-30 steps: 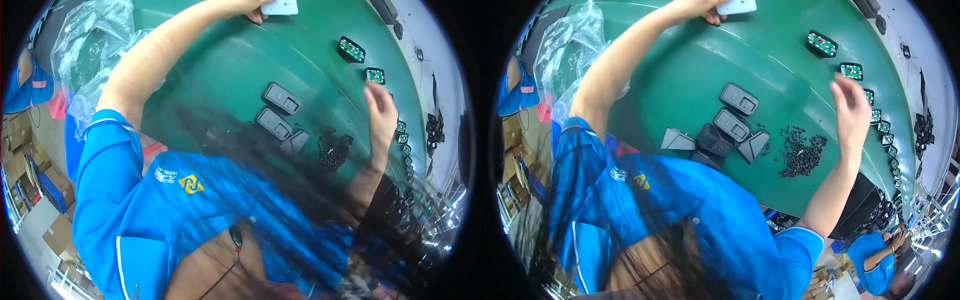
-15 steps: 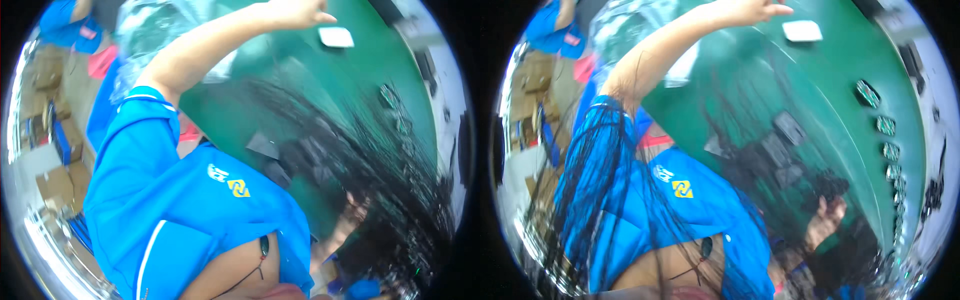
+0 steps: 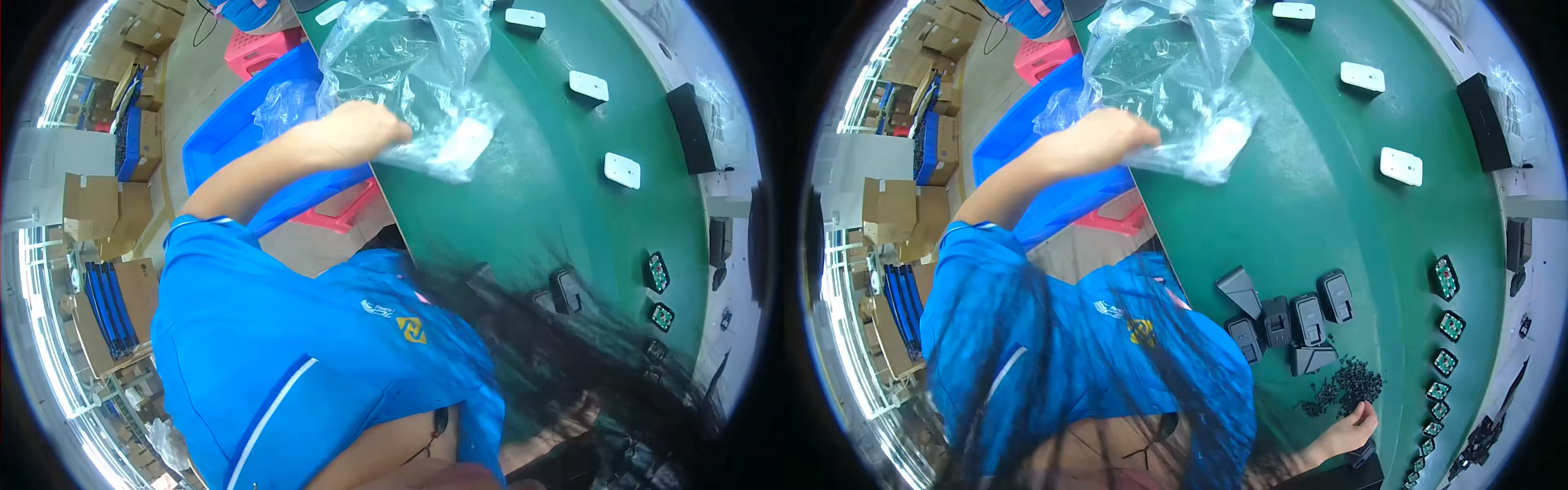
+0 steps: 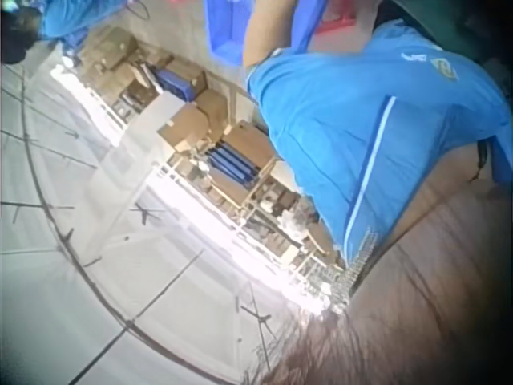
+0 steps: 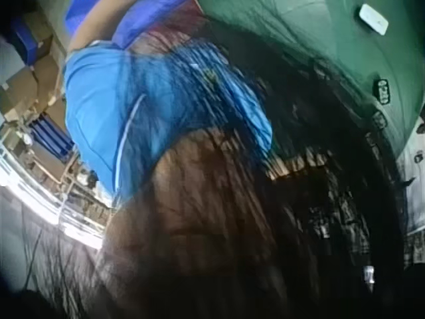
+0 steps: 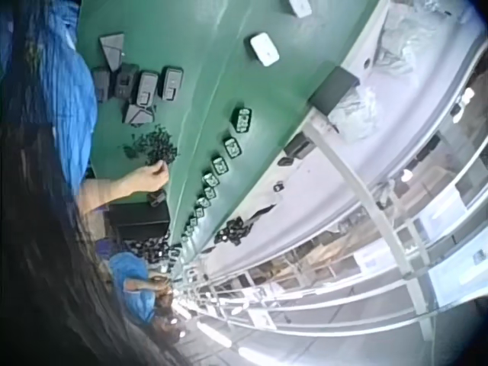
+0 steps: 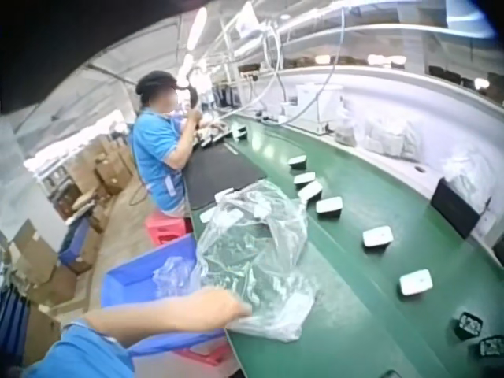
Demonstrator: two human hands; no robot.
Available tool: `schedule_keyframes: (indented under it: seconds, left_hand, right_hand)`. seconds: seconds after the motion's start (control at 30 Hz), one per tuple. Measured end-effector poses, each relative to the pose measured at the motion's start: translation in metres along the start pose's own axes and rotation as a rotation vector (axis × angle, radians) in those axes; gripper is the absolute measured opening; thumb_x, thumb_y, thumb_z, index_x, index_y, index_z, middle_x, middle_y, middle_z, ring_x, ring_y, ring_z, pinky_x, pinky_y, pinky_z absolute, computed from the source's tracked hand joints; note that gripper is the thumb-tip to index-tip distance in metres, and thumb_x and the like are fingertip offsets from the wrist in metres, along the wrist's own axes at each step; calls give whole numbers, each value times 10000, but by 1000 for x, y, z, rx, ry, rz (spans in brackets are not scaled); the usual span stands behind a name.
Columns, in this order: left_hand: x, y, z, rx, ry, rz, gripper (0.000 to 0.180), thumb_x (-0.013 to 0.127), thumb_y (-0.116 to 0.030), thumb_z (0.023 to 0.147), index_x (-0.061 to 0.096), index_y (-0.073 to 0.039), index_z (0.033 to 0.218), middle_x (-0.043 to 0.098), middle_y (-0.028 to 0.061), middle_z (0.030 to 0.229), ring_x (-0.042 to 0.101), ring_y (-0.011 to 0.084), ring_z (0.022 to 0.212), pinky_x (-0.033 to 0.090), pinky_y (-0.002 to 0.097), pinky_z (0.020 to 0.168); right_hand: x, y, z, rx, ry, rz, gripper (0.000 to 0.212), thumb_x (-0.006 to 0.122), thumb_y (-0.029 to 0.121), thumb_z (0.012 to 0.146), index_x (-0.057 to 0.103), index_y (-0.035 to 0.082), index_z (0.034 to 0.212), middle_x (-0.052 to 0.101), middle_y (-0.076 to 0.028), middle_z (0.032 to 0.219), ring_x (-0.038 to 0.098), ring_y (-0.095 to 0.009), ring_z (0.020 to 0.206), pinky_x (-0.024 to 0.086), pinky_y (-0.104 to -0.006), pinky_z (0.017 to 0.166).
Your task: The person repeatedly picks white plastic casings from a plastic bag and black electronic modules from the table, then inserts each module into a casing and places the assembled unit on the green work surface. The process is repeated multiple times, with finished units accumulating on the table.
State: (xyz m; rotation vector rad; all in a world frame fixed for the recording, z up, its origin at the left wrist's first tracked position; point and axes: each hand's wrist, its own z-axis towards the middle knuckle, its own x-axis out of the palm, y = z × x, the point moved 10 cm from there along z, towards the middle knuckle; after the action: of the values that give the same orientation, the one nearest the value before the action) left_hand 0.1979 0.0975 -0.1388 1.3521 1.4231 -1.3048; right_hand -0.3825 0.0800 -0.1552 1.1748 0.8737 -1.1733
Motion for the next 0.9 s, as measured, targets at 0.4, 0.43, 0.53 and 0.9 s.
schedule_keyframes:
  seconds: [0.4,0.43,0.53,0.9]
  left_hand:
    - [9,-50,69,165,-109,44,247,640,-105,727,558,-13,941,608,140,933,640,322,805,529,391,679]
    - [14,-48,70,136,-94,32,266,653,-123,732,555,-12,954,608,150,938,647,329,794,530,392,669]
    - [18,-42,77,45,-47,18,345,696,-171,731,544,-11,996,601,174,937,644,331,822,530,395,669]
    - [7,-26,88,15,38,-161,432,747,-216,718,500,-40,1025,577,144,912,576,357,881,471,434,751]
  right_hand:
    - [21,-23,-27,277,147,283,246,701,85,804,594,1,1009,579,-44,837,502,-123,685,452,-254,637]
    - [21,-26,-28,263,104,353,232,695,85,810,594,0,1000,578,-46,839,506,-124,688,452,-255,637]
    - [21,-27,-32,236,31,430,195,674,90,827,592,-3,978,575,-52,844,517,-132,698,452,-259,641]
    - [-11,13,-28,109,-40,179,144,580,129,908,573,-8,951,570,-85,870,542,-183,765,459,-307,681]
